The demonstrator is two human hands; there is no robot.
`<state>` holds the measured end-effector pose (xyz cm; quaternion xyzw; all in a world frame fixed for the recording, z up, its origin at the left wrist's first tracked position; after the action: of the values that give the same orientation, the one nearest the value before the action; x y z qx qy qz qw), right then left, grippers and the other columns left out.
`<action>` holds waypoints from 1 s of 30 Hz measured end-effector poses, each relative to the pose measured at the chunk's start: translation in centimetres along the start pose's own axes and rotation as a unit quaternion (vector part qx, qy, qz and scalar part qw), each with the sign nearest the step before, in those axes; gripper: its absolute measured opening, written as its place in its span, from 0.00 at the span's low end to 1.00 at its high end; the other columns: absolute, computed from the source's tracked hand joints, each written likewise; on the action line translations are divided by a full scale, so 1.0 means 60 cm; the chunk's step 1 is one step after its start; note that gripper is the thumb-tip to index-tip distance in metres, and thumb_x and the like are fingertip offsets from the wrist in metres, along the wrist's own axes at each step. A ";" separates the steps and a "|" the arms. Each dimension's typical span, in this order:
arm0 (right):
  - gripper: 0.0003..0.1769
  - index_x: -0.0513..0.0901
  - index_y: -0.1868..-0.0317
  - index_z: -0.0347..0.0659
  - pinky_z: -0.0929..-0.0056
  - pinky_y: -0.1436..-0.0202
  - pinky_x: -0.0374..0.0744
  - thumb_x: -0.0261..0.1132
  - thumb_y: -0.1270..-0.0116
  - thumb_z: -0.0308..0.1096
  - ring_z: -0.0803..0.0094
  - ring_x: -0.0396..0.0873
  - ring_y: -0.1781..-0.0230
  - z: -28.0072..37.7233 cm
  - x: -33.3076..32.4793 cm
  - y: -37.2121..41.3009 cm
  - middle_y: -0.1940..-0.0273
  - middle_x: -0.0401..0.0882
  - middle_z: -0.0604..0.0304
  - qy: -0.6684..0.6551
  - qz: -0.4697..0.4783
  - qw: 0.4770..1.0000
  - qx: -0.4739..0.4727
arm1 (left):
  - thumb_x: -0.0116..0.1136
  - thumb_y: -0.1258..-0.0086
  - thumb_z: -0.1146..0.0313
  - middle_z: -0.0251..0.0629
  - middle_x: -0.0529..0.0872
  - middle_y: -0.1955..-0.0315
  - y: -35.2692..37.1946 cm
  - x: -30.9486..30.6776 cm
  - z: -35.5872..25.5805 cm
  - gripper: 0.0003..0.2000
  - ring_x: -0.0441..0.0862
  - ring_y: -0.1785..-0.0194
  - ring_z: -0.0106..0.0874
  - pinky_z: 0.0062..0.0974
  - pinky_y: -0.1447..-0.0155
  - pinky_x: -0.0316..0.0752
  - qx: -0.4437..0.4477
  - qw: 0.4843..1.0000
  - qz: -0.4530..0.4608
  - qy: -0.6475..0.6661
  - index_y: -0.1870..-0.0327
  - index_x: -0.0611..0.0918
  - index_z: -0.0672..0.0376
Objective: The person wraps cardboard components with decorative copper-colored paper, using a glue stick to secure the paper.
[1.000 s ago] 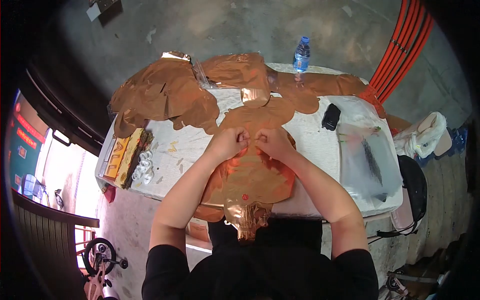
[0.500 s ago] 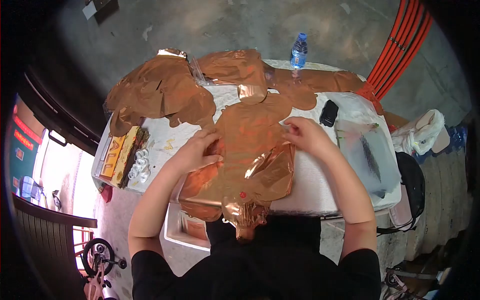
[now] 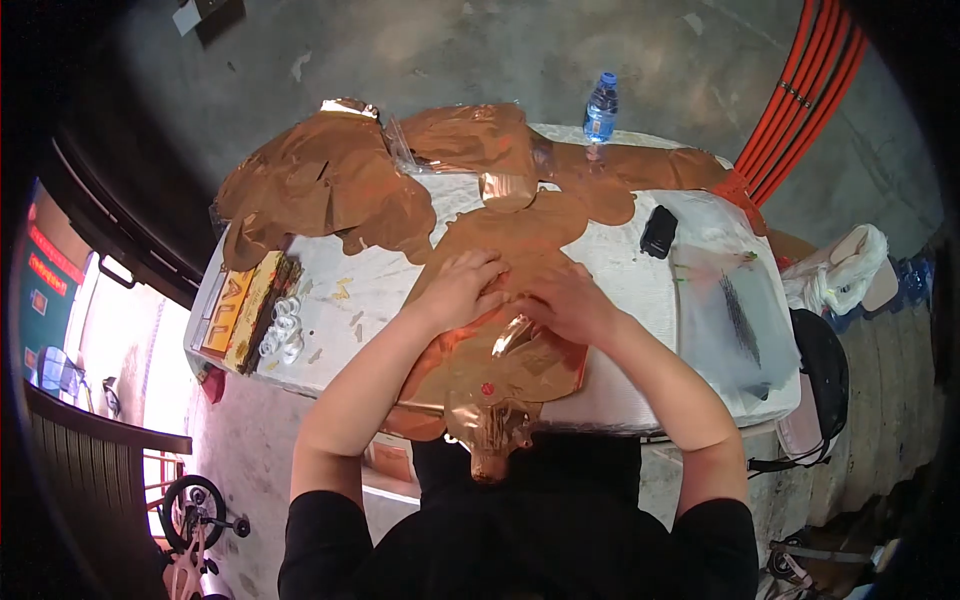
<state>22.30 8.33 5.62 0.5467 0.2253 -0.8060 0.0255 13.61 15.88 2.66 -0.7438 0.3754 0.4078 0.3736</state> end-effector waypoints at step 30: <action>0.41 0.59 0.28 0.44 0.53 0.24 0.45 0.62 0.37 0.53 0.50 0.47 0.25 -0.003 0.043 0.082 0.27 0.52 0.44 0.046 0.121 0.990 0.050 | 0.62 0.37 0.60 0.50 0.74 0.42 0.034 -0.011 -0.048 0.21 0.71 0.39 0.47 0.40 0.38 0.68 0.008 1.000 0.022 -0.005 0.44 0.77 0.60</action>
<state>22.84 4.53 1.62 0.6071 0.1178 -0.7812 0.0856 12.53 12.69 3.85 -0.7300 0.3934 0.4167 0.3724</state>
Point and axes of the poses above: each hand's wrist, its own y-axis away from the middle knuckle, its own x-axis out of the palm, z = x × y, the point moved 9 cm from there along -y, towards the middle knuckle
